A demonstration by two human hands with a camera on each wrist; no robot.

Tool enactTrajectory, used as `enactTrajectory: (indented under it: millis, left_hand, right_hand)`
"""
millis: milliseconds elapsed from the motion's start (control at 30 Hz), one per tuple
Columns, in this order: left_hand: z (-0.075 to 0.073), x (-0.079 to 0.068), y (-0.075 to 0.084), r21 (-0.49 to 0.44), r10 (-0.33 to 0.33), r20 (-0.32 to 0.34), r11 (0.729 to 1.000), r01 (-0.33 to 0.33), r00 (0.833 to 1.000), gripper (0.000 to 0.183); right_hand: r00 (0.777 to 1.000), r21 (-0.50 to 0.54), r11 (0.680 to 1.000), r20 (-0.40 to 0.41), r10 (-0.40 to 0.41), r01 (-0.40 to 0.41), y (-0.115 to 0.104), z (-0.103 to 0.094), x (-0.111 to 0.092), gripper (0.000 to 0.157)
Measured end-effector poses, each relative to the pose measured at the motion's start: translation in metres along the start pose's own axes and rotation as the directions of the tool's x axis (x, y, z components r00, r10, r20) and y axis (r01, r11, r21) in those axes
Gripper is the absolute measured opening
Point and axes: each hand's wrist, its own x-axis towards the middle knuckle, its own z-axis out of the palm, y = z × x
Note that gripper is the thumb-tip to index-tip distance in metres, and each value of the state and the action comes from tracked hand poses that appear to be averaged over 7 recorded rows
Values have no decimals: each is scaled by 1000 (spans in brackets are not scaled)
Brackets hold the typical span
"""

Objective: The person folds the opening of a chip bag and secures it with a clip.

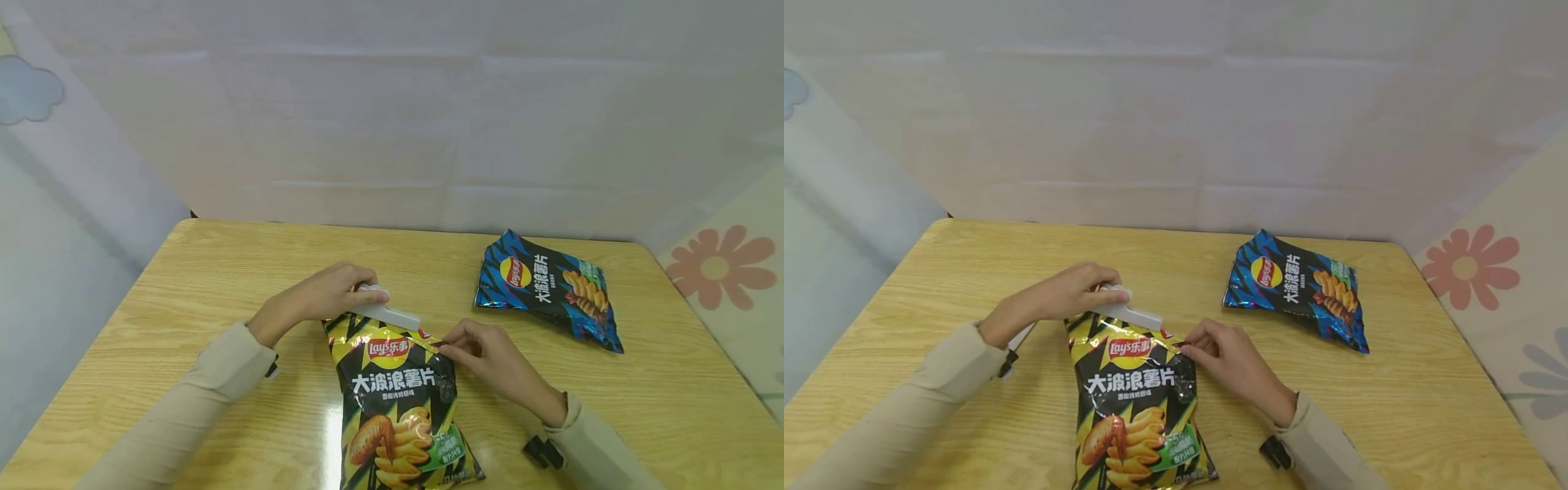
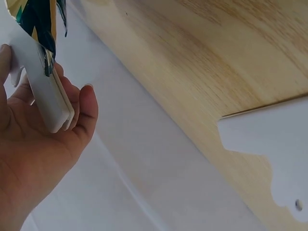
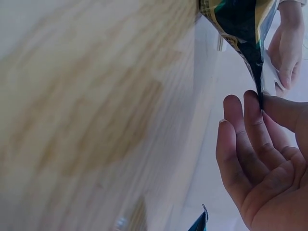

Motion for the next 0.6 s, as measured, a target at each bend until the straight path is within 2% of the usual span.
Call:
enactTrajectory:
  millis: [367, 600]
  left_hand:
    - [0, 0, 2, -8, 4, -25, 1000, -4, 1000, 28]
    - [3, 4, 6, 13, 48, -30, 999, -48, 998, 27]
  right_hand:
    - [999, -7, 999, -21, -34, 33, 2, 2, -1, 4]
    - [999, 1, 999, -31, -34, 34, 1, 3, -1, 4]
